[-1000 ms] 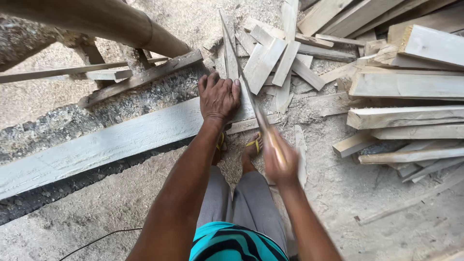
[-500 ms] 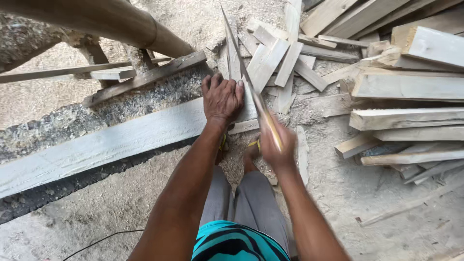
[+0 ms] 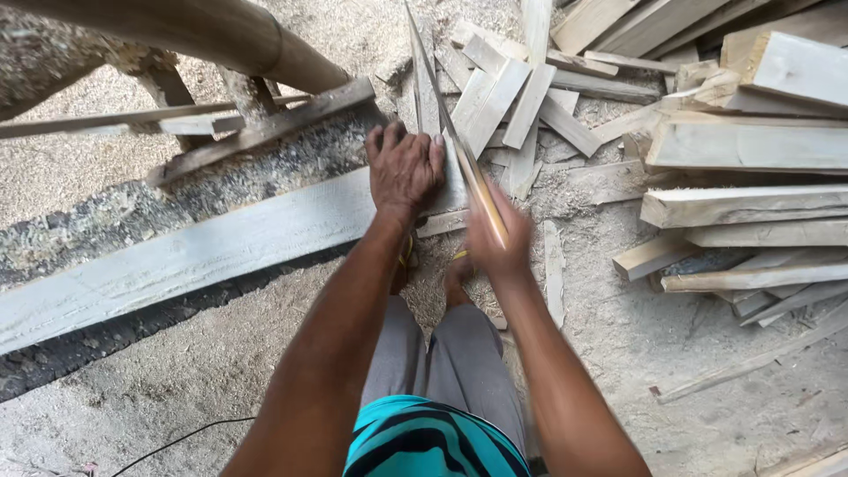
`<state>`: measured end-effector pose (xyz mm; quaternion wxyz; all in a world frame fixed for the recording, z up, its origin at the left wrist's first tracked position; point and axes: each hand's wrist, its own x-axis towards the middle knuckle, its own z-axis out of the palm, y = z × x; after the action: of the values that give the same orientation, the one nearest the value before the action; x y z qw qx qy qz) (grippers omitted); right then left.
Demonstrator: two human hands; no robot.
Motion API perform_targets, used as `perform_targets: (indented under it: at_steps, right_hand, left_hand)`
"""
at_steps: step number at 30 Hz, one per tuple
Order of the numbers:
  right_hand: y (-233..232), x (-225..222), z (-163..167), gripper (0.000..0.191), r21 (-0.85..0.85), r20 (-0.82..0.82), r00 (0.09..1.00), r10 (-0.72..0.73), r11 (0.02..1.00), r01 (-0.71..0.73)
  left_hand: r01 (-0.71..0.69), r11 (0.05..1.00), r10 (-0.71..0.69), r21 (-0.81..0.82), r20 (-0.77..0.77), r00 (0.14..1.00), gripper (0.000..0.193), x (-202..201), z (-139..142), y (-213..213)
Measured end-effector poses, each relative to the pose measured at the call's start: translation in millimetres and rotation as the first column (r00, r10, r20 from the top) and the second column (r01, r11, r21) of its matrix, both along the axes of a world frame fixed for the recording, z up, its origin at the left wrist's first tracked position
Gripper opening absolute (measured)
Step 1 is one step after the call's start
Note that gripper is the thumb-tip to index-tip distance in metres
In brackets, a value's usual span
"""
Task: The person places a wooden plank on a work beam, measures it with a tape measure, marks it with a pencil and a square, and saws the plank with a hand saw. They move cut pieces aside, then measure and mark another plank and continue sawing.
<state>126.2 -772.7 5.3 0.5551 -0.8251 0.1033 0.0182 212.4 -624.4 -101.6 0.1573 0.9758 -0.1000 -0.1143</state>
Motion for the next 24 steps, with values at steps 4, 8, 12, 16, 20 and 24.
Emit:
perform_targets:
  at_steps: [4,8,12,16,20,24]
  right_hand:
    - [8.6,11.7,-16.3,0.029,-0.164,0.041,0.999,0.012,0.986,-0.006]
    - [-27.4,-149.7,108.6,0.050,-0.176,-0.100,0.995,0.019,0.984,-0.037]
    - [-20.7,-113.0,93.5,0.044,-0.295,0.120,0.986,0.117,0.952,-0.077]
    - [12.9,36.4,-36.4,0.020,-0.159,-0.161,0.987,0.012,0.987,-0.038]
    - [-8.0,-63.9,6.1,0.033,-0.123,0.084,0.996,-0.015,0.992,0.026]
    - [-36.4,-188.1,106.4,0.048,-0.144,-0.220,0.971,-0.091,0.988,0.060]
  left_hand:
    - [-0.012,0.998,0.017,-0.068,0.068,0.998,0.049,-1.9,4.0,1.7]
    - [-0.030,0.998,0.028,-0.050,-0.038,0.999,0.048,0.7,11.2,-2.5]
    - [-0.010,1.000,0.010,-0.011,-0.012,1.000,0.049,4.3,12.5,-3.0]
    - [-0.037,0.999,0.035,-0.032,-0.051,0.998,0.049,2.0,10.6,1.1]
    - [-0.048,0.988,0.052,-0.144,0.020,0.998,0.049,-0.2,10.8,1.9]
    - [-0.041,0.997,0.041,-0.068,-0.007,0.999,0.051,3.1,7.3,-1.9]
